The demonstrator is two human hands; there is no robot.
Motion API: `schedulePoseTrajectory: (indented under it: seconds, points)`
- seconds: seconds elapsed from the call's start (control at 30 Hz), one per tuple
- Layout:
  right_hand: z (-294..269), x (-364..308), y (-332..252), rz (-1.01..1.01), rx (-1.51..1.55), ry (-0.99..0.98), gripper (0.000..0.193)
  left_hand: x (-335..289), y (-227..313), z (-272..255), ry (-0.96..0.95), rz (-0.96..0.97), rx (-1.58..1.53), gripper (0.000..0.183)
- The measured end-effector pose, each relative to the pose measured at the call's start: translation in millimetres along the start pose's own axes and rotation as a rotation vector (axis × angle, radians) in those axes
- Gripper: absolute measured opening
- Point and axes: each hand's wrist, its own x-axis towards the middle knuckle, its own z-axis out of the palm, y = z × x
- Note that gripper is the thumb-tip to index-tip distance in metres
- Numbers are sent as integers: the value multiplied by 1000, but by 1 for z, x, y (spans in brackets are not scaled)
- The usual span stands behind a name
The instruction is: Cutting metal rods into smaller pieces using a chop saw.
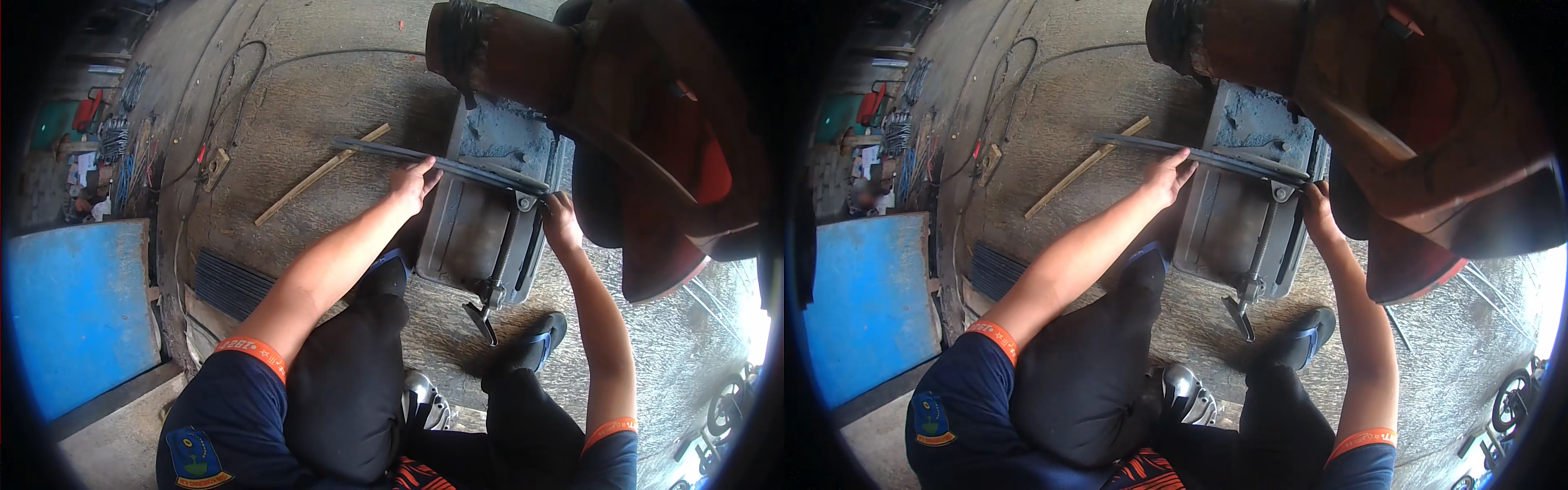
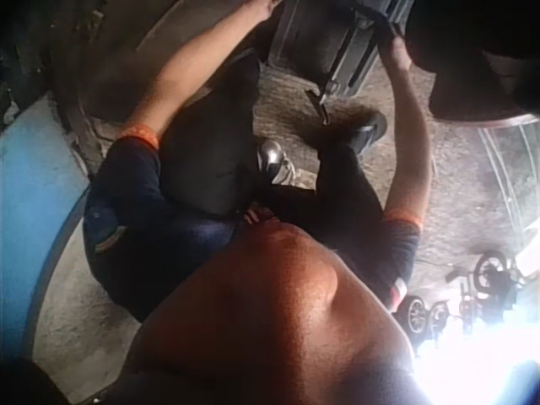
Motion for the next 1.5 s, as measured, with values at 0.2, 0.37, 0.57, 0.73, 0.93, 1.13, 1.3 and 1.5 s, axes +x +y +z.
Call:
schedulePoseTrajectory:
  seconds: [0.2,0.37,0.57,0.73,0.93,1.13,1.3,1.5]
  points:
    - [1,-3,3,2,-19,-3,9,5,1,-9,-65,-12,-27,12]
    - [-1,-4,3,-14,-79,-42,11,-2,5,-5,-57,34,-12,12]
    - [2,-5,6,-24,-14,7,12,-4,8,-1,-27,13,-6,13]
    - [2,-5,11,-64,-34,-3,12,-1,6,-1,-10,-1,-15,12]
    - [4,-6,12,-65,-97,-9,12,0,4,-1,-7,0,-17,12]
    - [3,-7,13,-81,-96,-27,13,1,5,-5,-37,-15,-21,12]
    - [4,-5,11,-112,-80,-8,12,1,4,-6,-45,-3,-54,11]
    - [6,-5,8,-120,-18,34,13,1,4,-6,-40,-10,-89,13]
